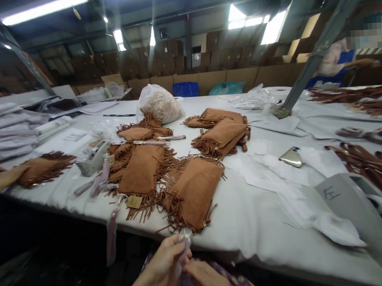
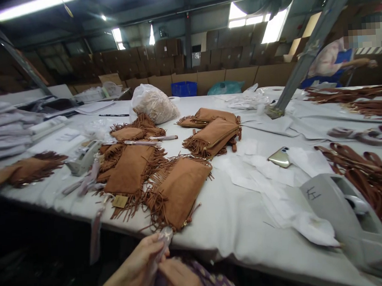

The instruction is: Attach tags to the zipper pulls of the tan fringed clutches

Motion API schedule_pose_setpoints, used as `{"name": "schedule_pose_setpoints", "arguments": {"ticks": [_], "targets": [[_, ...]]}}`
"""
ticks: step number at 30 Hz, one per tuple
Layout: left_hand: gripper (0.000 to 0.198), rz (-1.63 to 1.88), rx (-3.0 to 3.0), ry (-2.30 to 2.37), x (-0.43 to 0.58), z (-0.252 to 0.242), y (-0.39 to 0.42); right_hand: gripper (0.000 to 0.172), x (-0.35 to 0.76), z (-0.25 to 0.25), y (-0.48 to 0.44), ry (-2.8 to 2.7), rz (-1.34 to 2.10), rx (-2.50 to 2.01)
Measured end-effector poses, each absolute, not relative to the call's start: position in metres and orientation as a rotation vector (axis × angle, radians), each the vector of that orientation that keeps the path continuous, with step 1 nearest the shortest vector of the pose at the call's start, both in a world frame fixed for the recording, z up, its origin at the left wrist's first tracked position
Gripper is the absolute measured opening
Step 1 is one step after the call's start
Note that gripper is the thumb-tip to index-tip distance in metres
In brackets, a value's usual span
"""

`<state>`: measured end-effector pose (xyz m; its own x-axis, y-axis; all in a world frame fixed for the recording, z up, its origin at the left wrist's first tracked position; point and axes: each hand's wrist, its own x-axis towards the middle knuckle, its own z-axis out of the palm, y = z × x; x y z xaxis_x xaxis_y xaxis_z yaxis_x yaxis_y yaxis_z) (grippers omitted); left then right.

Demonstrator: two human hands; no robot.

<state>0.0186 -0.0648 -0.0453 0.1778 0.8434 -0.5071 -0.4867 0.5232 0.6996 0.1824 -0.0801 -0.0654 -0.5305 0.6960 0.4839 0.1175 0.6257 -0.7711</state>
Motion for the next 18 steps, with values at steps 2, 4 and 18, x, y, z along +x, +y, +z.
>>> {"name": "schedule_pose_setpoints", "arguments": {"ticks": [2,4,18], "targets": [[0.028,0.883,0.524,0.989,0.003,-0.043,-0.063,0.026,0.181,-0.062,-0.078,-1.802,1.101,-0.962],[0.033,0.796,0.593,0.95,-0.008,-0.04,-0.064,0.033,0.178,-0.061,-0.076,-1.514,1.418,-1.227],[0.04,1.03,0.63,1.115,0.005,-0.054,-0.065,0.055,0.145,-0.06,-0.053,-0.996,1.82,-1.317]]}}
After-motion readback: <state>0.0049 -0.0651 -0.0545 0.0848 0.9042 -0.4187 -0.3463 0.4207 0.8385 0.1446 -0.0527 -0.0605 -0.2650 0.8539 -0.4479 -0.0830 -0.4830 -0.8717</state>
